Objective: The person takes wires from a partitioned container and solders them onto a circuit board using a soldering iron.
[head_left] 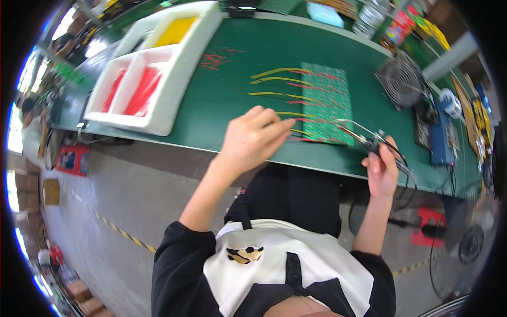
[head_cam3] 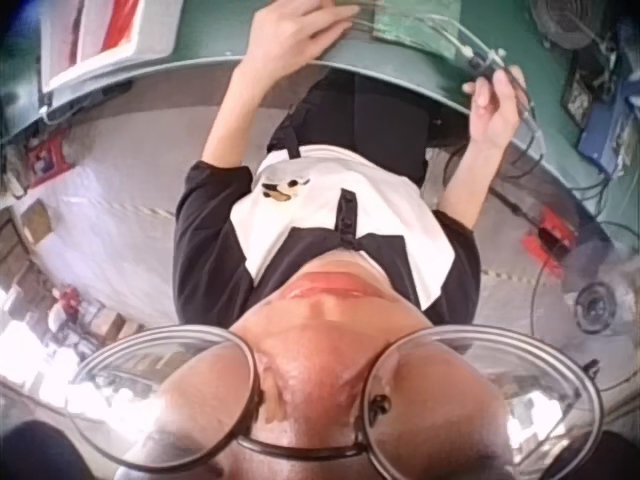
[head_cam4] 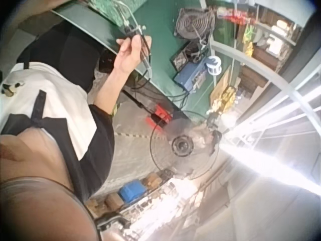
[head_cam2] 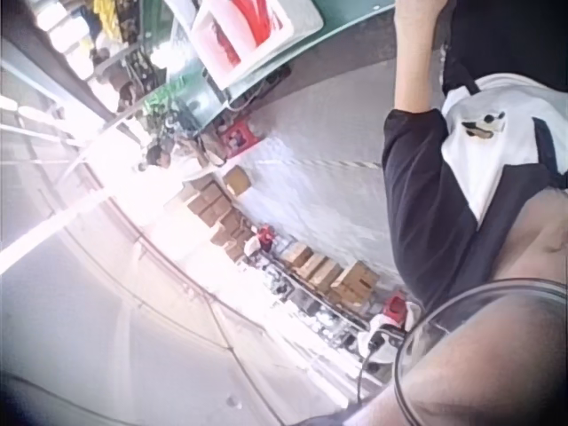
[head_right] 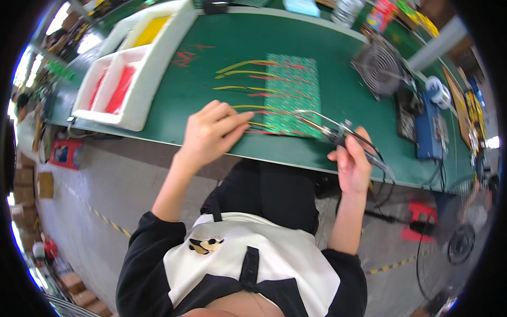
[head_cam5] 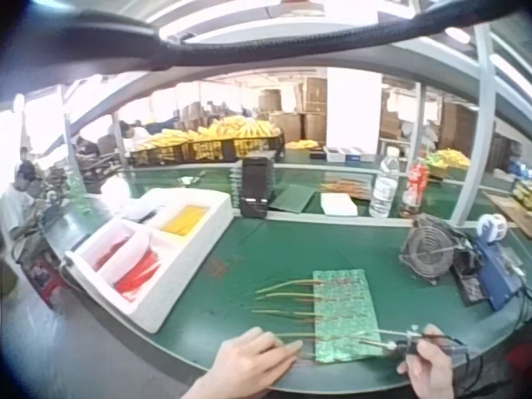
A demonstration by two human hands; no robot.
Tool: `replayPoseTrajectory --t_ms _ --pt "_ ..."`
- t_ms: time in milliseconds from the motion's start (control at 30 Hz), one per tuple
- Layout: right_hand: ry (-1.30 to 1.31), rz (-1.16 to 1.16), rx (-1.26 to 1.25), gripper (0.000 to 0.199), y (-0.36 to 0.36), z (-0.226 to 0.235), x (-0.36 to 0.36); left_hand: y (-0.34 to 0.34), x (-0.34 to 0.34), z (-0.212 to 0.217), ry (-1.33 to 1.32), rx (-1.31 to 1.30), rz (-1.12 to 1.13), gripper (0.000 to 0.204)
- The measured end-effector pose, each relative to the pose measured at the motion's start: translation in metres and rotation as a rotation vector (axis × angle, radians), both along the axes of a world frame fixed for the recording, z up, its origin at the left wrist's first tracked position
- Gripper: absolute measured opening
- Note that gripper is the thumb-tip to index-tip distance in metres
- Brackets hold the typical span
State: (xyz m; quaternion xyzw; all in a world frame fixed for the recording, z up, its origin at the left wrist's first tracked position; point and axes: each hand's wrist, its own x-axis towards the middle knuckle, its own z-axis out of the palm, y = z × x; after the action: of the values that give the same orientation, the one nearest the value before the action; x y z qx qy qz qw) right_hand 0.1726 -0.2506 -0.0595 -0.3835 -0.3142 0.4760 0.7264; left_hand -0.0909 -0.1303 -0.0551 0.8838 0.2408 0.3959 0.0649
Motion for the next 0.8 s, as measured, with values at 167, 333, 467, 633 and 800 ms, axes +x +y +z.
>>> replayPoseTrajectory --t_ms 167,333,467,633,800 --pt "-0.102 -0.120 -0.012 0.005 0.007 0.002 0.014 0.013 -0.039 0.045 -0.020 0.141 0.173 0.023" --pt "-0.001 -0.183 -0.087 0.009 0.020 -0.003 0.018 0.092 -0.129 0.106 0.025 0.028 0.549 0.008" --pt "-0.029 -0.191 -0.021 0.011 0.016 -0.009 0.016 0.157 -0.208 0.088 0.414 -0.412 0.544 0.020" --pt "-0.034 -0.273 -0.053 0.011 0.016 -0.009 0.016 0.158 -0.205 0.043 0.395 -0.568 0.546 0.014" --pt "-0.059 -0.241 -0.055 0.012 0.016 -0.013 0.023 0.164 -0.215 0.041 0.086 -0.691 0.609 0.013"
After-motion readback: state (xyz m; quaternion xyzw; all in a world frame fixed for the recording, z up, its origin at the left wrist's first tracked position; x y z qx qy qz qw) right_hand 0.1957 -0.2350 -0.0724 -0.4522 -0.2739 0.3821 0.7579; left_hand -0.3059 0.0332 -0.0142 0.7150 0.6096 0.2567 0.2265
